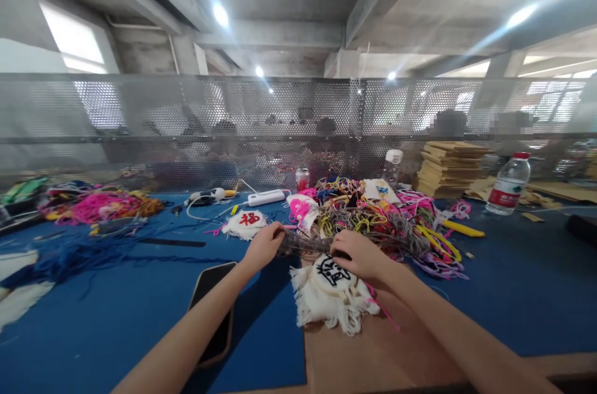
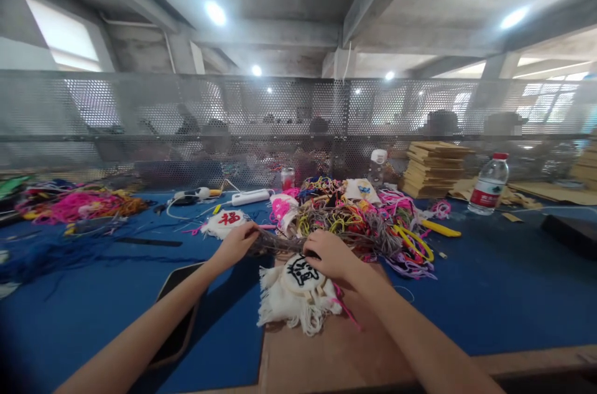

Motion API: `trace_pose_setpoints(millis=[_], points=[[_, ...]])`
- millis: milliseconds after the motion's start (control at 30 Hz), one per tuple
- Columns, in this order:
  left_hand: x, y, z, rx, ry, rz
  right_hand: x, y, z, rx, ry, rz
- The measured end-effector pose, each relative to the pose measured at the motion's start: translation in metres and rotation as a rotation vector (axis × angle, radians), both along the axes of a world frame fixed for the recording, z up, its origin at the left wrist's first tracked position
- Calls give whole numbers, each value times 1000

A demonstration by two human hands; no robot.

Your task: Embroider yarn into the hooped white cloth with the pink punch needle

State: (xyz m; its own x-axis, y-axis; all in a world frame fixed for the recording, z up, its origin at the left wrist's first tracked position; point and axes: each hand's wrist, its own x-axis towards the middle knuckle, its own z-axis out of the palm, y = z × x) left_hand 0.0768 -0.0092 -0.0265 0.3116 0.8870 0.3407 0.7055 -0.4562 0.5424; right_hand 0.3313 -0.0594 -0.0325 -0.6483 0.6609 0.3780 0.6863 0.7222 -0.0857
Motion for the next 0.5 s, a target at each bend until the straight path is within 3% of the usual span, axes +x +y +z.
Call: trace_pose_setpoints(millis=[167,267,367,500], points=[[-1,2,-2,-6,-12,-1,-5,-1,-1,52,-50,7],[-1,2,-2,-7,-33,4,-3,-1,3,29,23,20],[-1,2,-1,-37,-158,10,6,-2,13,-51,277,-16],[-2,6,1,-252,-579,82,32,1,34,-255,829,-134]])
